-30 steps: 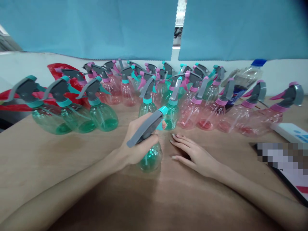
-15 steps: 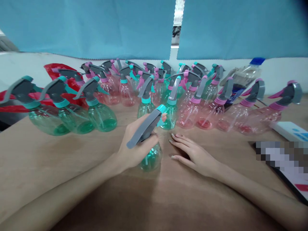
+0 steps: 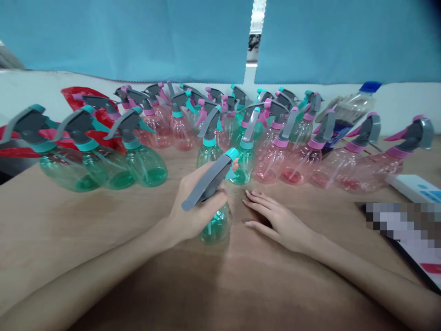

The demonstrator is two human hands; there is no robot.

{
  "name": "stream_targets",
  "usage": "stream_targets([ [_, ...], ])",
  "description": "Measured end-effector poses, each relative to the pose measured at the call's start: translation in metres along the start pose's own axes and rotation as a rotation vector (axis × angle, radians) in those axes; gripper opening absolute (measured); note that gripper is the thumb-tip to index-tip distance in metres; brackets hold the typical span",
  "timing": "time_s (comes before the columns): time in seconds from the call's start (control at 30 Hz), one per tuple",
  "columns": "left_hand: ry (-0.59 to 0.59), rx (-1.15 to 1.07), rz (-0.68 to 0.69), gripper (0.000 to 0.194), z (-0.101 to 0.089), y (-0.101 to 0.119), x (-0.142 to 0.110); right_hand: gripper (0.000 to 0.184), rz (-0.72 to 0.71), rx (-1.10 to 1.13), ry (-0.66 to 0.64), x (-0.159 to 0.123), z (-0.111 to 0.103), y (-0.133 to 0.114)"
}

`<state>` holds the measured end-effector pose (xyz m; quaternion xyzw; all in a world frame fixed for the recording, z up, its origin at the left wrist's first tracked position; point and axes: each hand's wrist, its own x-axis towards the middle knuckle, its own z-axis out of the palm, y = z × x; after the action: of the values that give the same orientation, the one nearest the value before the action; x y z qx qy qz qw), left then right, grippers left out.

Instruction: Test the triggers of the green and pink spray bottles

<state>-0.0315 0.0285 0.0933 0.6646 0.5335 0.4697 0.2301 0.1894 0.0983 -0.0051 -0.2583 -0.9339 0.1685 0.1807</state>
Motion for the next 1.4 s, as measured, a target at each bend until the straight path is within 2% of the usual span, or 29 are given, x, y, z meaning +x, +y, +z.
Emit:
stream_targets([
  [0.33,0.003,-0.004,0.001,0.041,0.001,0.003,0.002,0.054,0.002,0.008,0.011,0.000,0.001,0.001],
  [0.6,-0.044,0.019,-0.039,0.049,-0.004,0.010,0.004,0.054,0.004,-0.001,-0.003,0.000,0.000,0.000],
  [0.8,-0.075,0.015,-0.024,0.035,-0.006,0.011,0.007,0.054,0.001,-0.005,-0.003,0.000,0.000,0.000],
  [0.97,-0.048,0.039,0.007,0.018,-0.005,0.011,0.007,0.054,0.002,-0.009,-0.002,0.000,0.000,0.000],
  [1.07,-0.036,0.020,0.062,0.016,-0.004,0.011,0.010,0.054,-0.001,-0.006,0.007,0.000,0.000,0.000],
  [1.2,-0.032,-0.040,0.083,0.018,-0.003,0.007,0.012,0.055,0.002,-0.020,-0.002,0.000,0.001,0.000],
  [1.4,-0.038,-0.071,0.044,0.043,-0.002,0.007,0.010,0.055,-0.008,-0.042,-0.005,-0.001,0.002,0.001],
])
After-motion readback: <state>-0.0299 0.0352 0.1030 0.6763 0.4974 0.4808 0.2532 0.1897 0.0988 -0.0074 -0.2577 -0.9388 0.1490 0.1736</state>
